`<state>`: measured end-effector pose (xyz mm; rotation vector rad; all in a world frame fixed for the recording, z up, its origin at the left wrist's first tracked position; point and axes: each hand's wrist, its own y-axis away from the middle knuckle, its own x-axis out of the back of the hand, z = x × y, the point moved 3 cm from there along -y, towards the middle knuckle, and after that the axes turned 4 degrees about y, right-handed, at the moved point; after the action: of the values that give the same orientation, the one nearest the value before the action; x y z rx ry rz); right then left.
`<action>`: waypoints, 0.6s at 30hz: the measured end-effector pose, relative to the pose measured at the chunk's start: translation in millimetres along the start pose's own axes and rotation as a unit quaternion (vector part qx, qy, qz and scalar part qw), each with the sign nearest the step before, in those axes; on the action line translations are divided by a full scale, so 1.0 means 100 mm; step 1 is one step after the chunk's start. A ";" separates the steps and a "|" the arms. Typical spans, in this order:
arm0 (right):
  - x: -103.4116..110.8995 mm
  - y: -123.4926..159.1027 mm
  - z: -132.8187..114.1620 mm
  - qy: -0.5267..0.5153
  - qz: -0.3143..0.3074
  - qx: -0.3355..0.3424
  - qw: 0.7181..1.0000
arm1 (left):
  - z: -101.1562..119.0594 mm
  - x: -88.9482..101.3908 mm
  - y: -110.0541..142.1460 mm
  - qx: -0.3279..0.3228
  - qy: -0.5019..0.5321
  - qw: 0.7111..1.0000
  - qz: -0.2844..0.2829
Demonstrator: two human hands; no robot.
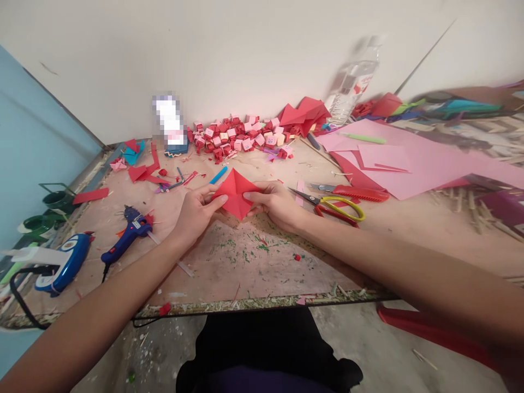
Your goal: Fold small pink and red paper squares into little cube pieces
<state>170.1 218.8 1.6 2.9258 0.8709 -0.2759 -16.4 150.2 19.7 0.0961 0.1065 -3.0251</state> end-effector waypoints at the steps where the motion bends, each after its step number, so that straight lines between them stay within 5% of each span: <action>1: 0.00 0.00 0.00 0.001 -0.002 -0.004 1.000 | 0.00 0.01 0.00 -0.002 0.005 1.000 0.004; 18: 0.00 -0.01 -0.02 -0.017 -0.010 -0.005 1.000 | 0.02 0.08 -0.10 -0.010 -0.009 1.000 -0.003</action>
<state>170.2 219.8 3.1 2.8954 0.8949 -0.3198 -26.1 158.9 22.1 0.0673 0.1360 -3.0297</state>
